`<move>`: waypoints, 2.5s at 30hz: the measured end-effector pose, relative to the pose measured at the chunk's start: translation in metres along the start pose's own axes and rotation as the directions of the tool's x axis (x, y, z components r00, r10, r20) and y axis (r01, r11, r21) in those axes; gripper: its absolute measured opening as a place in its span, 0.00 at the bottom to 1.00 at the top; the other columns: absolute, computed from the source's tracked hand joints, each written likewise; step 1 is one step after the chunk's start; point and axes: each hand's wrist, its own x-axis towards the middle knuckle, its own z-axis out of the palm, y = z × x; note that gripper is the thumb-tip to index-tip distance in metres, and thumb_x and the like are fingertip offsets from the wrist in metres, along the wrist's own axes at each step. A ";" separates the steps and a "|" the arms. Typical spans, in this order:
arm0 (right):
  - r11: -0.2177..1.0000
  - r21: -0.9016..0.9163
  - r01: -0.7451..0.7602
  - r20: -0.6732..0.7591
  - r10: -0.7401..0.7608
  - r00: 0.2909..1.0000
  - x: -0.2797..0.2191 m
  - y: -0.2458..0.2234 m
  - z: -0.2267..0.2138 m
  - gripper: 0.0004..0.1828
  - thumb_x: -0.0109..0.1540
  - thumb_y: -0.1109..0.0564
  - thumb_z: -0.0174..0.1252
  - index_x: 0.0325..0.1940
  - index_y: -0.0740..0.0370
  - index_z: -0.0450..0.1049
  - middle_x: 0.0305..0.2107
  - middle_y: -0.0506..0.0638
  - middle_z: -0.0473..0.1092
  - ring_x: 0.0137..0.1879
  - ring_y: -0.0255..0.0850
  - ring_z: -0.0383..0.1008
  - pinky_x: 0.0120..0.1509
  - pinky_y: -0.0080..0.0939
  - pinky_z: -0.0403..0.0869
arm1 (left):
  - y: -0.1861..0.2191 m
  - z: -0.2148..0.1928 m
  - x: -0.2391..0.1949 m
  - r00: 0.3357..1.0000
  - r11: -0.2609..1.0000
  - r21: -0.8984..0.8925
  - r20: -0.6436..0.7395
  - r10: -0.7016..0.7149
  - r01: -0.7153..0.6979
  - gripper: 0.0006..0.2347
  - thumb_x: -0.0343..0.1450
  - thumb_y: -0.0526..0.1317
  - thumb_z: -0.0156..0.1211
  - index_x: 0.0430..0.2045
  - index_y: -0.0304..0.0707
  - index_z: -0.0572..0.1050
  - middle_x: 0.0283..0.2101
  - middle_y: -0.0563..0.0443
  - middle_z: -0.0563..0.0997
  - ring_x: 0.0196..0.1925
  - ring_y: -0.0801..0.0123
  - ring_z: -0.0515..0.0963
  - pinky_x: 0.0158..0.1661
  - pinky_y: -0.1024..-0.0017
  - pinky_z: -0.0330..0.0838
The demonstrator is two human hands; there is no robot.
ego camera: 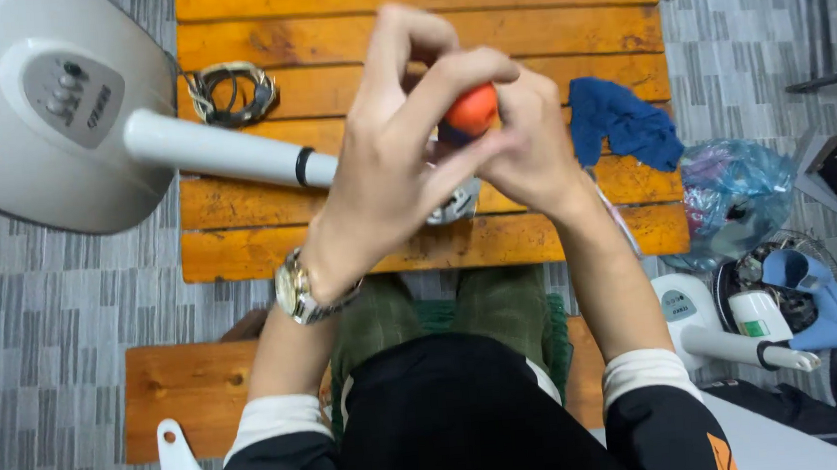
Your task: The person uses a screwdriver to loosen and remove a screw from the base of a standing fan. They then detach the fan head from the stand, place the screwdriver on the table, and manipulate the fan head with both hands.
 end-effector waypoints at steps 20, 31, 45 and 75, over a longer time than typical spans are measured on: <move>0.991 0.103 0.083 0.056 -0.089 0.994 0.013 -0.034 -0.018 0.14 0.58 0.72 0.54 0.47 0.70 0.65 0.38 0.58 0.64 0.42 0.52 0.62 0.47 0.46 0.63 | -0.006 -0.003 -0.014 0.990 0.956 0.258 -0.082 -0.119 0.136 0.21 0.76 0.49 0.74 0.54 0.35 0.71 0.45 0.39 0.71 0.44 0.51 0.69 0.47 0.61 0.65; 0.977 0.169 0.129 0.069 -0.142 0.987 0.017 -0.026 -0.017 0.24 0.69 0.46 0.65 0.47 0.72 0.70 0.42 0.59 0.71 0.47 0.52 0.71 0.52 0.46 0.67 | -0.006 -0.017 -0.032 0.978 0.979 -0.007 0.033 -0.204 0.205 0.20 0.83 0.43 0.59 0.67 0.39 0.60 0.68 0.44 0.69 0.71 0.53 0.72 0.71 0.57 0.77; 0.991 0.126 0.051 -0.005 -0.051 0.999 0.013 -0.017 -0.003 0.24 0.66 0.55 0.79 0.37 0.67 0.68 0.32 0.54 0.66 0.37 0.47 0.65 0.44 0.44 0.63 | -0.088 0.020 -0.128 0.877 0.894 0.151 0.181 -0.445 0.422 0.42 0.66 0.59 0.68 0.69 0.35 0.53 0.69 0.38 0.60 0.70 0.54 0.62 0.68 0.53 0.59; 0.960 0.266 0.082 0.191 -0.136 0.972 0.019 -0.036 -0.027 0.11 0.71 0.63 0.60 0.56 0.72 0.74 0.50 0.62 0.73 0.56 0.55 0.73 0.62 0.49 0.70 | -0.004 -0.009 -0.020 0.962 0.942 -0.214 -0.033 -0.271 0.258 0.22 0.76 0.36 0.71 0.60 0.41 0.64 0.61 0.41 0.76 0.64 0.58 0.78 0.64 0.66 0.70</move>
